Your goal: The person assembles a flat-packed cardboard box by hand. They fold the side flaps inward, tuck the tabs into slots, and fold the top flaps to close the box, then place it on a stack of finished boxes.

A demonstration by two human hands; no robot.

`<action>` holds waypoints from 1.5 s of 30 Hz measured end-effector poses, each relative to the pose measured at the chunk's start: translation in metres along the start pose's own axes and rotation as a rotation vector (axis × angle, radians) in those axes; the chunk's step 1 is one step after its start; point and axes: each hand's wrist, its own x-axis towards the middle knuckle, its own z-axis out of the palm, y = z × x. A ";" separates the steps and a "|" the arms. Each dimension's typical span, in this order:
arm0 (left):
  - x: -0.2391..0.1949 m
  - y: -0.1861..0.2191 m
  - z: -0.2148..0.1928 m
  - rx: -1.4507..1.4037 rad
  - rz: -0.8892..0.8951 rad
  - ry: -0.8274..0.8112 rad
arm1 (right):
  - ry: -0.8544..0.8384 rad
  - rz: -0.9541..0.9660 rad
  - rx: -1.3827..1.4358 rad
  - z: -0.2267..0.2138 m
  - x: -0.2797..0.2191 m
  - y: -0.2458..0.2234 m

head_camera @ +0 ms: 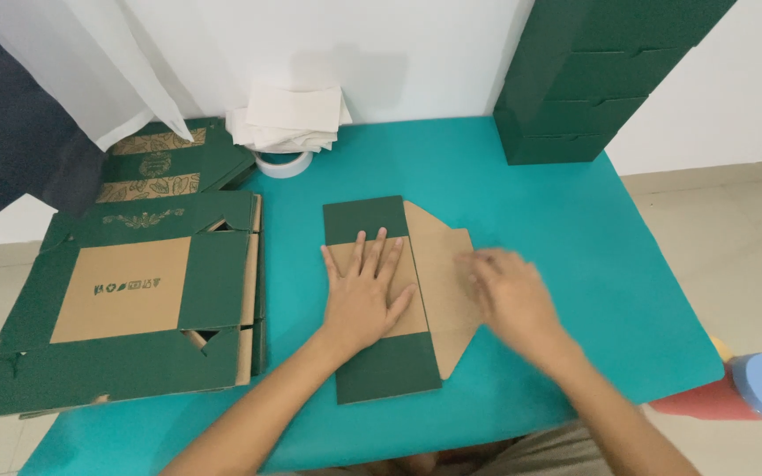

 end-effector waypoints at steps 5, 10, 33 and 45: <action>0.001 -0.003 0.004 0.005 -0.012 0.010 | 0.127 0.028 0.017 0.028 0.036 0.066; 0.002 -0.002 0.002 -0.034 -0.025 0.014 | 0.062 -0.058 0.514 0.012 0.040 0.044; 0.003 -0.005 0.015 -0.008 0.005 0.049 | 0.229 -0.341 -0.152 0.033 0.016 0.021; 0.002 -0.004 0.010 0.000 0.010 0.050 | 0.164 -0.349 -0.282 0.023 -0.009 0.022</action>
